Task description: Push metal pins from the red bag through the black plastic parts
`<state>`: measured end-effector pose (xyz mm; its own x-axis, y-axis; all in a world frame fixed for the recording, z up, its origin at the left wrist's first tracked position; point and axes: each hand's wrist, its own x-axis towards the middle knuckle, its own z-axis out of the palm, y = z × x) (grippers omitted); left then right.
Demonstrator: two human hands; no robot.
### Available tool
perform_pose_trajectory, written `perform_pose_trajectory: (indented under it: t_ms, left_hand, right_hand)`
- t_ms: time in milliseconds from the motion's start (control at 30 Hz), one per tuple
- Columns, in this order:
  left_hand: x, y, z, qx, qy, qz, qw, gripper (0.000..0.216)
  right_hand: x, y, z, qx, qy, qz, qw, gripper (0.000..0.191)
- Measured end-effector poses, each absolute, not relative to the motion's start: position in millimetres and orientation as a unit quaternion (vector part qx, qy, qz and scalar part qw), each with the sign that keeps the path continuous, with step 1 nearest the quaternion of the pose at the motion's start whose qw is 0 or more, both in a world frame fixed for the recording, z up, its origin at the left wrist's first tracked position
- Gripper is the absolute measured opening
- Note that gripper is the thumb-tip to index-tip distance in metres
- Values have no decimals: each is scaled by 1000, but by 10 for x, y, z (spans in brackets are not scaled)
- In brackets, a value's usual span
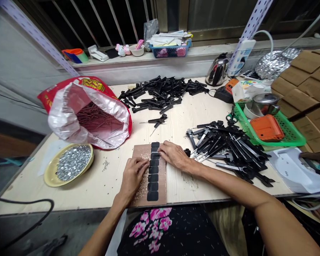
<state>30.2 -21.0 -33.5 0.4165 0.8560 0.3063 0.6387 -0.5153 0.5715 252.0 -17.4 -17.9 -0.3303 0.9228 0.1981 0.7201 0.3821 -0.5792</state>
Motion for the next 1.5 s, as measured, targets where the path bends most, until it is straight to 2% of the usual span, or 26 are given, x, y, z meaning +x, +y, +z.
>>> perform_pose_trajectory:
  t_ms: [133, 233, 300, 433, 500, 733, 967, 1200, 1500]
  left_hand:
    - [316, -238, -385, 846, 432, 260, 173, 20]
    - [319, -235, -395, 812, 452, 290, 229, 16]
    - [317, -211, -361, 726, 491, 347, 334, 13]
    - [306, -131, -209, 401, 499, 413, 648, 22]
    - [310, -103, -126, 288, 464, 425, 722, 28]
    - [345, -121, -10, 236, 441, 507, 702, 32]
    - [297, -100, -40, 234, 440, 509, 702, 29]
    - [291, -88, -134, 338, 491, 518, 614, 27]
    - [312, -80, -215, 360, 493, 488, 624, 28]
  right_hand:
    - [2505, -216, -142, -516, -785, 204, 275, 16]
    - [2471, -244, -106, -502, -778, 212, 312, 18]
    - [2426, -264, -71, -488, -777, 223, 330, 19]
    - [2290, -293, 3, -455, -775, 242, 365, 20]
    - [2212, -293, 29, -447, -779, 240, 369, 21]
    - [2036, -231, 64, -468, -796, 214, 319, 23]
    - [2009, -200, 43, -476, -803, 197, 298, 23]
    - [1970, -240, 36, -510, -809, 146, 253, 23]
    - [1992, -235, -34, -525, -805, 116, 249, 23]
